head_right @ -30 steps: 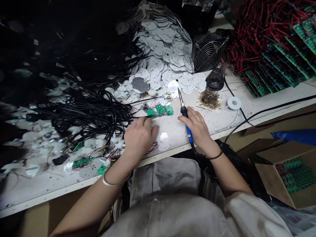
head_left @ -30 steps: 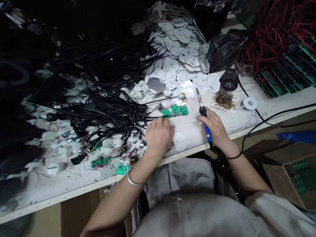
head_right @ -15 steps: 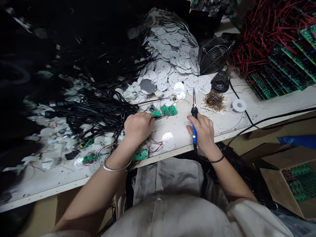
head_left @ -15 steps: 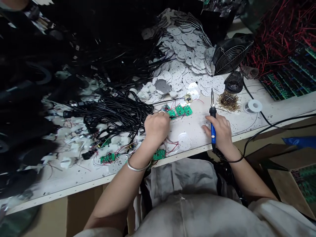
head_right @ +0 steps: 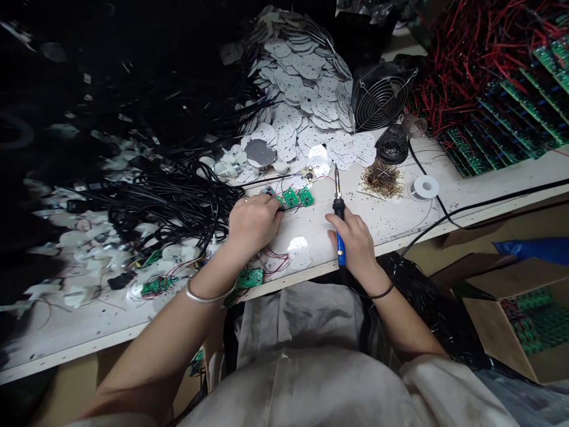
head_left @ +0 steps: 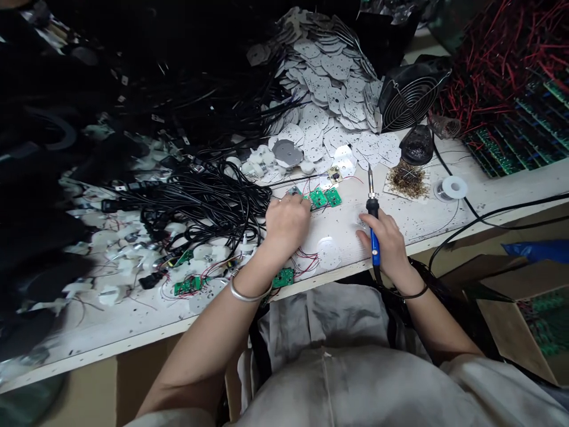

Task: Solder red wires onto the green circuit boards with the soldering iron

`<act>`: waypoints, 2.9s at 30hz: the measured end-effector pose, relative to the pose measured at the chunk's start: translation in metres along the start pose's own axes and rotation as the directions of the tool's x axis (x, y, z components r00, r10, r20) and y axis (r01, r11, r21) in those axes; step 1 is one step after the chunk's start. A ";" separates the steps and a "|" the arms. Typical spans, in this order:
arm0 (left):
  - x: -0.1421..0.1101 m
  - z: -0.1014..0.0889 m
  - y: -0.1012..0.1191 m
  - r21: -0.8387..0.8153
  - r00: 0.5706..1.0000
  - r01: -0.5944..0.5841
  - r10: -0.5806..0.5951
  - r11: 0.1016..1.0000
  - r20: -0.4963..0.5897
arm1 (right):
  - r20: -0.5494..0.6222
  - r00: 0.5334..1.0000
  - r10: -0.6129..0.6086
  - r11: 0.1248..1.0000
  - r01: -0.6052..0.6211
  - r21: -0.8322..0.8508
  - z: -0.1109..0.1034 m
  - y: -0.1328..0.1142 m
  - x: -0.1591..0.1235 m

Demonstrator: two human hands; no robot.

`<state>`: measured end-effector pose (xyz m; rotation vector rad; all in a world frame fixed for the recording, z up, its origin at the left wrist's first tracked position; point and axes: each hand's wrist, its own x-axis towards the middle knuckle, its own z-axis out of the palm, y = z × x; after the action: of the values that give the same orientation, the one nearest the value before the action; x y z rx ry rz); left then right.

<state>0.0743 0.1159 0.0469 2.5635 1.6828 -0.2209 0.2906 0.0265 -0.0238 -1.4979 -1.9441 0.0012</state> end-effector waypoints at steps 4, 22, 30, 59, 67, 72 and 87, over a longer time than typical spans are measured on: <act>0.003 0.000 -0.021 -0.290 0.999 -0.018 0.003 0.957 -0.054 | 0.026 0.999 0.045 0.999 -0.044 -0.029 0.000 0.001 -0.003; 0.014 -0.009 0.003 -0.098 0.975 0.204 -0.211 0.974 -0.069 | 0.025 0.996 0.090 0.987 -0.093 0.132 0.019 -0.042 0.002; 0.008 -0.002 0.023 -0.050 0.968 0.249 -0.250 0.967 -0.014 | 0.181 0.977 0.114 0.975 -0.145 0.166 0.015 -0.041 -0.006; -0.022 0.017 0.023 -0.068 0.993 -0.121 0.120 0.990 -0.021 | 0.087 0.988 0.125 0.982 -0.136 0.134 0.021 -0.051 0.015; -0.022 0.027 0.013 -0.223 0.972 -0.197 0.161 0.955 -0.170 | -0.447 0.748 0.490 0.865 -0.355 0.355 -0.030 0.030 0.002; -0.019 0.026 0.011 -0.162 0.951 -0.238 0.197 0.958 -0.237 | -0.364 0.592 0.719 0.682 -0.500 0.534 -0.034 0.052 0.006; -0.008 0.031 -0.002 -0.271 0.872 -0.458 0.368 0.847 -0.322 | -0.242 0.602 0.761 0.605 -0.524 0.600 -0.032 0.055 0.013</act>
<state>0.0665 0.1055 0.0180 2.6765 1.0433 0.4129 0.3520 0.0436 -0.0137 -1.5959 -0.7980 0.3825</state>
